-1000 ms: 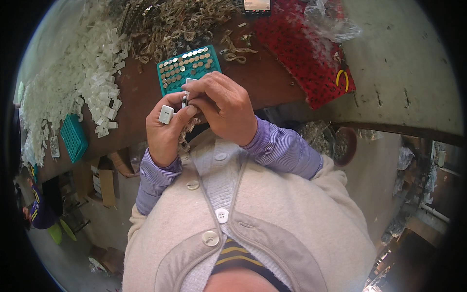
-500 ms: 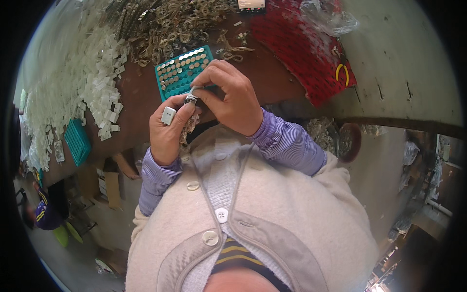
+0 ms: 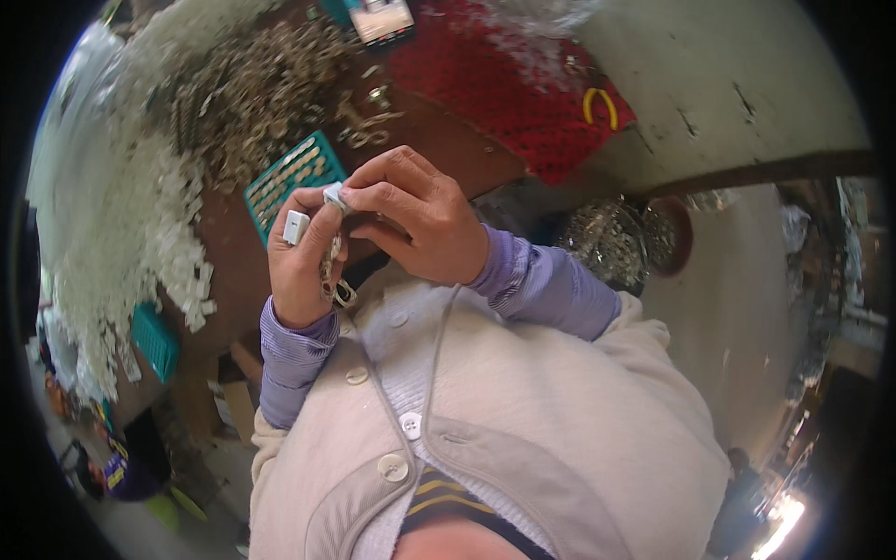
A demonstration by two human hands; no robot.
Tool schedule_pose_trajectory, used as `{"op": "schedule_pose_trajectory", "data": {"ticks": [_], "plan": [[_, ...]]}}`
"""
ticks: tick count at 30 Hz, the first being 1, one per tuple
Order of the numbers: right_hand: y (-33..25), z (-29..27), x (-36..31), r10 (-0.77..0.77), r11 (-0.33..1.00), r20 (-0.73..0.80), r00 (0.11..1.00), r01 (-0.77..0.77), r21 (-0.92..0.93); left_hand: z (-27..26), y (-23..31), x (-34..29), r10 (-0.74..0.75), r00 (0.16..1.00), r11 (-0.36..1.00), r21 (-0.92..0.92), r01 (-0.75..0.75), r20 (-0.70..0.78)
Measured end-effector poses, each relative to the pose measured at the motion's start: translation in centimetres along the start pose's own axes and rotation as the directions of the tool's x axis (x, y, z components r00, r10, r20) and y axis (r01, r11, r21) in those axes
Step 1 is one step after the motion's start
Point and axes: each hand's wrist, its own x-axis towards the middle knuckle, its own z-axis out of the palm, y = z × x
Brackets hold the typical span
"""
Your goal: The person assembles small white electronic modules by inserting a coin cell battery and attaching a wire loop. They repeatedly test each unit by pressing a button to activate a red LED, then place the completed unit on the table and pick up the next one.
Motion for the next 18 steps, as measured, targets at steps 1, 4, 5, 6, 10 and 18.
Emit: {"op": "schedule_pose_trajectory", "data": {"ticks": [1, 4, 5, 6, 10, 18], "plan": [[0.3, -0.6, -0.1, -0.002, 0.999, -0.017, 1.000, 0.001, -0.050, 0.8, -0.2, 0.5, -0.044, 0.999, 0.999, -0.004, 0.045, 0.030], [1.1, -2.4, -0.3, 0.000, 0.985, -0.061, 0.998, -0.010, -0.171, 2.8, -0.5, 2.7, -0.181, 0.972, 0.982, -0.021, 0.186, 0.147], [1.2, -3.1, -0.3, 0.004, 0.978, -0.071, 0.997, -0.019, -0.206, 3.2, -0.5, 3.6, -0.247, 0.949, 0.965, -0.041, 0.260, 0.198], [1.5, -3.7, -0.3, 0.003, 0.971, -0.081, 0.997, -0.023, -0.239, 3.5, -0.4, 4.4, -0.296, 0.922, 0.945, -0.062, 0.321, 0.248], [6.0, -7.7, 1.0, 0.061, 0.966, 0.109, 0.992, -0.031, -0.255, 4.6, -0.4, 7.2, -0.262, 0.955, 0.961, -0.054, 0.271, 0.139], [19.4, -10.9, 3.4, 0.171, 0.627, 0.216, 0.961, 0.063, -0.777, 5.1, 0.6, 8.9, -0.114, 0.992, 0.989, -0.085, 0.119, 0.062]]}}
